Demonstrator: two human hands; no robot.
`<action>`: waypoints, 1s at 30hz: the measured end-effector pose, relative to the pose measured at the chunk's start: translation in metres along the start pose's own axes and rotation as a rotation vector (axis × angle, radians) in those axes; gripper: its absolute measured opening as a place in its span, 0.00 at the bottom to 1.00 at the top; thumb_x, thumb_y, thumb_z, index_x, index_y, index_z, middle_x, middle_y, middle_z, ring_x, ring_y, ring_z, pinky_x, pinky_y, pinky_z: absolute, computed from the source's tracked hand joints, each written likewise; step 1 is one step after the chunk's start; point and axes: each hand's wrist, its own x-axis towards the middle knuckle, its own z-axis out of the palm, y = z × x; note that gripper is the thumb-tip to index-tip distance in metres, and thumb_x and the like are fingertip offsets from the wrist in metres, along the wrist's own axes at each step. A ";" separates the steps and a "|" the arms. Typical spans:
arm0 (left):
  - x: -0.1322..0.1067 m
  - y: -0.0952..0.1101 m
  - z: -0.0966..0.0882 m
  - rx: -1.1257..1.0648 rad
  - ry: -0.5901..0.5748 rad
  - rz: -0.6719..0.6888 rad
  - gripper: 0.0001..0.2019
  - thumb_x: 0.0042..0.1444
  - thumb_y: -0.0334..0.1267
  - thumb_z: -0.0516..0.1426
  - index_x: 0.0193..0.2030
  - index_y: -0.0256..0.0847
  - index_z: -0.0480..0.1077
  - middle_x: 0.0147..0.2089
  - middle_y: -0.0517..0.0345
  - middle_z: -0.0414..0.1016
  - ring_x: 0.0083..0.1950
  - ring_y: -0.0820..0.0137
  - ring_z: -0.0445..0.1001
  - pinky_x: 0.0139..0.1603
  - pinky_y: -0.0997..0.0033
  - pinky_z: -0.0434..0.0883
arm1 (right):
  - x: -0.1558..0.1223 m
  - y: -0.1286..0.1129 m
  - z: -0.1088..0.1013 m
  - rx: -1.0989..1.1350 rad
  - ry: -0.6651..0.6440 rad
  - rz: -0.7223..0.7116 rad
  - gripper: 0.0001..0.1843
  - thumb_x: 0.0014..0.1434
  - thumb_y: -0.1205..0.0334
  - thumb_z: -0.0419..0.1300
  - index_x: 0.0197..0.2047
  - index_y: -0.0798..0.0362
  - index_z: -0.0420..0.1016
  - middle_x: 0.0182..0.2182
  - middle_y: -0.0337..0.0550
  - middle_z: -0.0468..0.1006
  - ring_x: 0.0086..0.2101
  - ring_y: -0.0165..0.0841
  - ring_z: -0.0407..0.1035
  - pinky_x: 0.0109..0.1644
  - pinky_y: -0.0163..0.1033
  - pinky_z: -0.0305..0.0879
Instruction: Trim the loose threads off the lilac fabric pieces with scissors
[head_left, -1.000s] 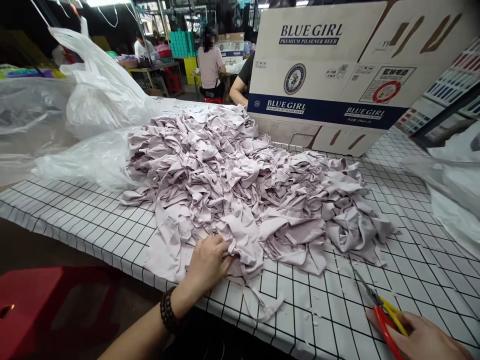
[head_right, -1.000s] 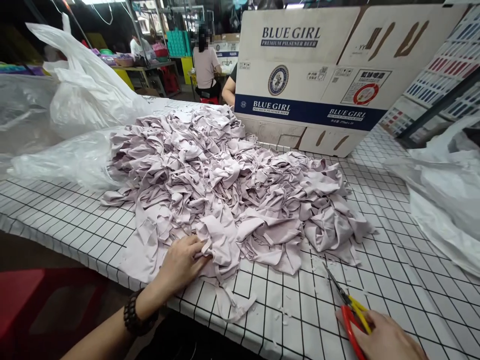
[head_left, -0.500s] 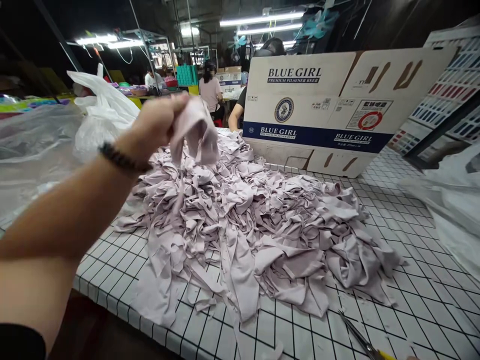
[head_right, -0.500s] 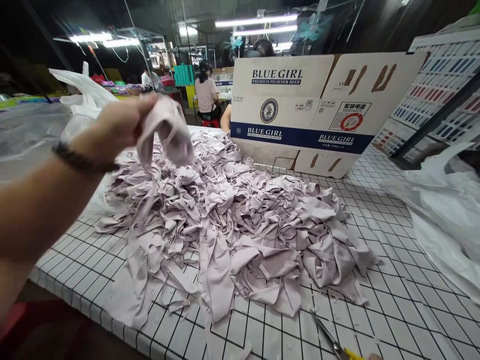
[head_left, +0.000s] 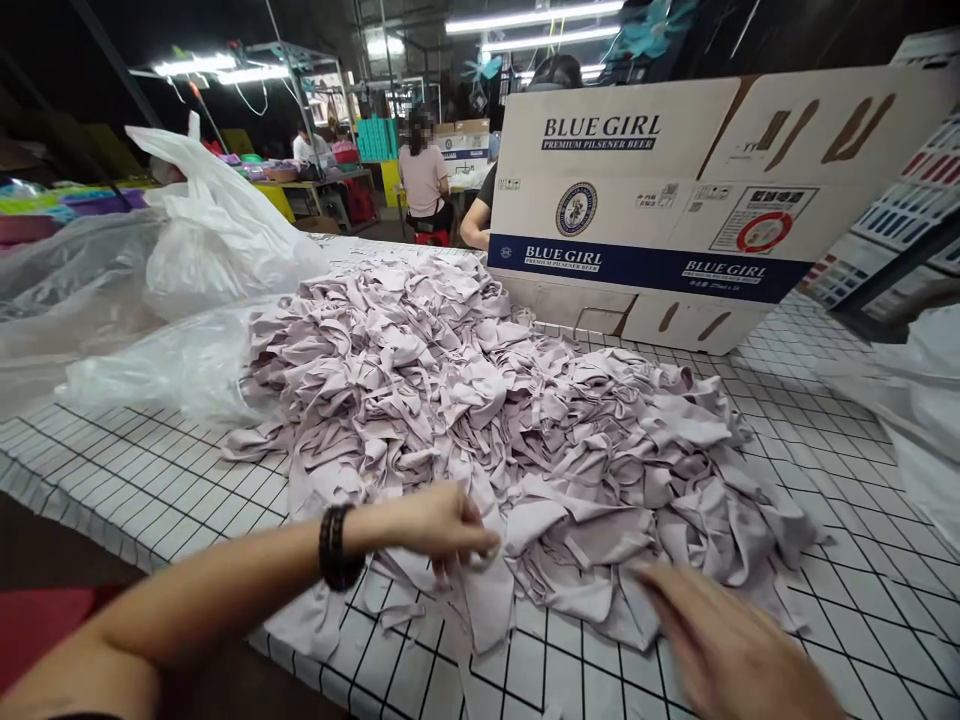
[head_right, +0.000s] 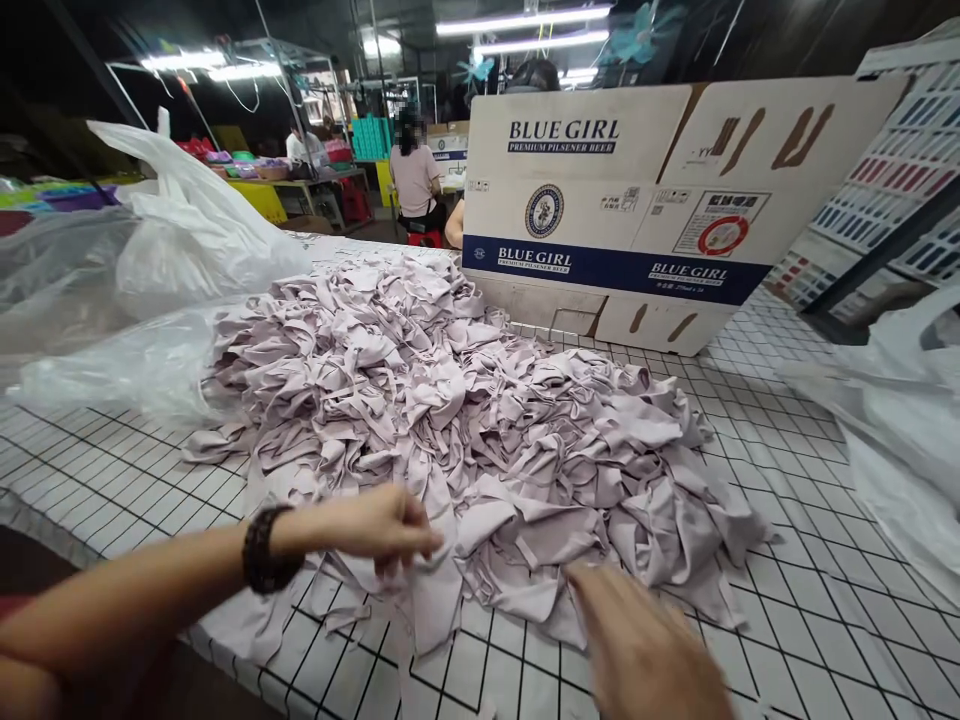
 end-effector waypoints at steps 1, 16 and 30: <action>-0.001 -0.017 0.023 -0.231 -0.138 -0.044 0.13 0.53 0.46 0.64 0.27 0.37 0.77 0.24 0.51 0.76 0.18 0.71 0.71 0.20 0.71 0.66 | 0.033 -0.023 0.003 -0.004 -0.087 -0.179 0.20 0.61 0.72 0.49 0.52 0.50 0.74 0.44 0.47 0.80 0.40 0.38 0.75 0.40 0.40 0.70; -0.010 -0.032 0.075 -1.509 0.224 0.231 0.19 0.61 0.51 0.55 0.45 0.35 0.72 0.38 0.52 0.77 0.30 0.71 0.75 0.31 0.72 0.72 | 0.145 -0.106 -0.035 0.076 -0.329 -0.403 0.13 0.63 0.55 0.60 0.30 0.52 0.77 0.47 0.46 0.74 0.49 0.39 0.67 0.51 0.47 0.68; -0.077 -0.039 0.110 -1.015 0.226 0.263 0.26 0.54 0.60 0.58 0.22 0.36 0.68 0.19 0.59 0.63 0.21 0.77 0.53 0.22 0.75 0.49 | 0.022 -0.145 -0.002 1.276 -0.427 0.194 0.20 0.66 0.47 0.54 0.35 0.54 0.76 0.22 0.35 0.71 0.20 0.24 0.59 0.27 0.31 0.62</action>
